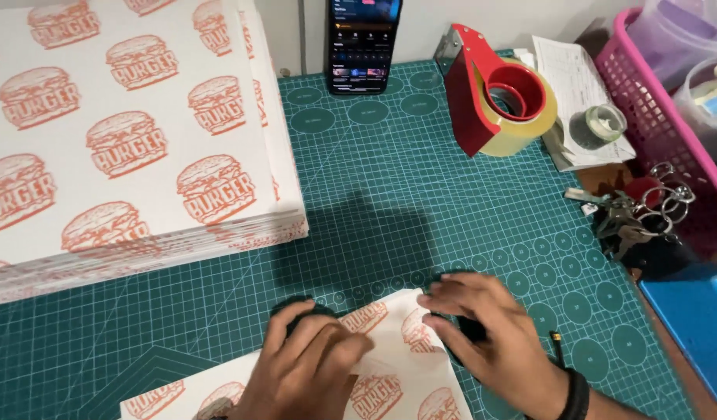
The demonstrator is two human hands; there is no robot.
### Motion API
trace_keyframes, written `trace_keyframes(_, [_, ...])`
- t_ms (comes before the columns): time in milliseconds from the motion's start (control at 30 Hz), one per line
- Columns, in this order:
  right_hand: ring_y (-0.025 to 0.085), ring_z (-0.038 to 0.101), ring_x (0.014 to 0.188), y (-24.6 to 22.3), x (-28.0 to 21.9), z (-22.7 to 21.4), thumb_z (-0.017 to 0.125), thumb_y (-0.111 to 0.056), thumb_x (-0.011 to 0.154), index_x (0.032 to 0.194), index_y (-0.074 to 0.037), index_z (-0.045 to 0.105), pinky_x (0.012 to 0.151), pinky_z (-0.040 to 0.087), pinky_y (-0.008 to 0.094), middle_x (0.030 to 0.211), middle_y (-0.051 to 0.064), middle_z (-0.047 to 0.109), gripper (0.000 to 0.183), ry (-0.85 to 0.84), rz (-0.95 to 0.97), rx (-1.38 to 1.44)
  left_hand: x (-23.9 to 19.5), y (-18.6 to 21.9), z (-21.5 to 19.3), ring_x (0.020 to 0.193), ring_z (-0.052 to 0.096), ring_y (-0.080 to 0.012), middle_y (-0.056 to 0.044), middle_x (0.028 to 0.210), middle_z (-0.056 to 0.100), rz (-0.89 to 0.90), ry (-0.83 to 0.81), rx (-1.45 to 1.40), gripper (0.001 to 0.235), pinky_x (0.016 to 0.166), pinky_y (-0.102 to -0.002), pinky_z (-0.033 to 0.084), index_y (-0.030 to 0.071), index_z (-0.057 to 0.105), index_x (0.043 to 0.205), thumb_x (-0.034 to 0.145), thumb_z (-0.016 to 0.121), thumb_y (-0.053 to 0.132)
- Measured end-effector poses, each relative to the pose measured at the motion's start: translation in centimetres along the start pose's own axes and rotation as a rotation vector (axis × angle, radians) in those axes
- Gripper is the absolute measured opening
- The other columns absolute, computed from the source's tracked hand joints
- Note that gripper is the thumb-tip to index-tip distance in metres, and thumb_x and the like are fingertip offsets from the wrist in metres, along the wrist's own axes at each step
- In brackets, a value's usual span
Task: The person is folding individual sheets of burger wrapping paper and stacking them neatly into a pile on a workstation.
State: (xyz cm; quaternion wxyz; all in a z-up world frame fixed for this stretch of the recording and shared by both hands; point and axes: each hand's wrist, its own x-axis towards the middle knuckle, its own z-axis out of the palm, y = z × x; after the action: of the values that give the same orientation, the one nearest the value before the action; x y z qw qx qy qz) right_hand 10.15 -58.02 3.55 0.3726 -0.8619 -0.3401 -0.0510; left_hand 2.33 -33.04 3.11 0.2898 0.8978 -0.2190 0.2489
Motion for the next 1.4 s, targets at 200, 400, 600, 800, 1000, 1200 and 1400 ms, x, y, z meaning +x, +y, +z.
trace_keyframes(200, [0.02,0.067,0.117,0.1,-0.3,0.3,0.078,-0.012,0.086,0.108,-0.011,0.074,0.099,0.06,0.031,0.107,0.001,0.077,0.023,0.034,-0.084,0.018,-0.4,-0.1,0.1,0.109,0.064,-0.0327,-0.007,0.117,0.065,-0.037,-0.037,-0.026,0.016,0.103,-0.059,0.043,0.017,0.065,0.097,0.087,0.064,0.006])
trace_keyframes(400, [0.023,0.072,0.108,-1.0,-0.7,-0.6,0.066,-0.011,0.094,0.111,-0.007,0.065,0.097,0.061,0.034,0.102,0.003,0.083,0.017,0.152,-0.121,0.114,0.0,-0.4,0.1,0.083,0.061,-0.0227,-0.004,0.088,0.058,0.036,0.016,-0.016,0.018,0.098,-0.054,0.044,0.016,0.062,0.092,0.09,0.056,0.0])
trace_keyframes(600, [0.021,0.067,0.121,0.2,-0.2,0.6,0.081,-0.02,0.082,0.11,-0.007,0.071,0.099,0.061,0.033,0.104,0.001,0.081,0.033,0.021,-0.015,0.01,-0.1,-0.7,0.1,0.083,0.058,-0.0231,-0.002,0.087,0.055,0.022,-0.054,-0.079,0.022,0.096,-0.049,0.043,0.016,0.066,0.094,0.083,0.062,-0.002])
trace_keyframes(800, [0.022,0.073,0.104,-0.9,-0.5,-0.2,0.077,-0.012,0.087,0.112,-0.01,0.065,0.096,0.064,0.033,0.098,0.002,0.082,0.028,0.147,-0.207,0.154,-0.4,-0.6,0.2,0.104,0.064,-0.0285,-0.006,0.104,0.062,-0.015,-0.037,-0.05,0.03,0.102,-0.058,0.042,0.019,0.058,0.102,0.079,0.065,0.001])
trace_keyframes(1000, [0.022,0.066,0.122,-0.3,0.3,0.2,0.078,-0.026,0.086,0.113,-0.013,0.074,0.103,0.055,0.034,0.111,0.002,0.077,0.03,0.0,0.007,-0.027,-0.6,-0.5,0.4,0.088,0.062,-0.0232,-0.002,0.087,0.063,-0.035,-0.04,-0.066,0.025,0.1,-0.053,0.042,0.012,0.057,0.094,0.075,0.063,-0.003])
trace_keyframes(1200, [0.024,0.067,0.118,-0.3,0.1,-0.1,0.074,-0.013,0.09,0.109,-0.008,0.073,0.094,0.063,0.03,0.108,0.005,0.075,0.019,-0.005,-0.107,0.047,0.6,0.1,-0.8,0.118,0.059,-0.0401,-0.018,0.13,0.062,-0.034,-0.021,-0.006,0.019,0.098,-0.059,0.042,0.014,0.06,0.096,0.083,0.07,0.005])
trace_keyframes(1400, [0.024,0.065,0.117,-0.4,0.0,-0.3,0.064,-0.025,0.098,0.123,-0.002,0.058,0.096,0.057,0.033,0.114,0.006,0.078,0.035,0.044,-0.091,-0.033,0.2,0.0,-0.5,0.086,0.062,-0.0216,-0.001,0.082,0.06,-0.005,-0.032,-0.033,0.02,0.1,-0.053,0.041,0.013,0.054,0.092,0.083,0.062,-0.004])
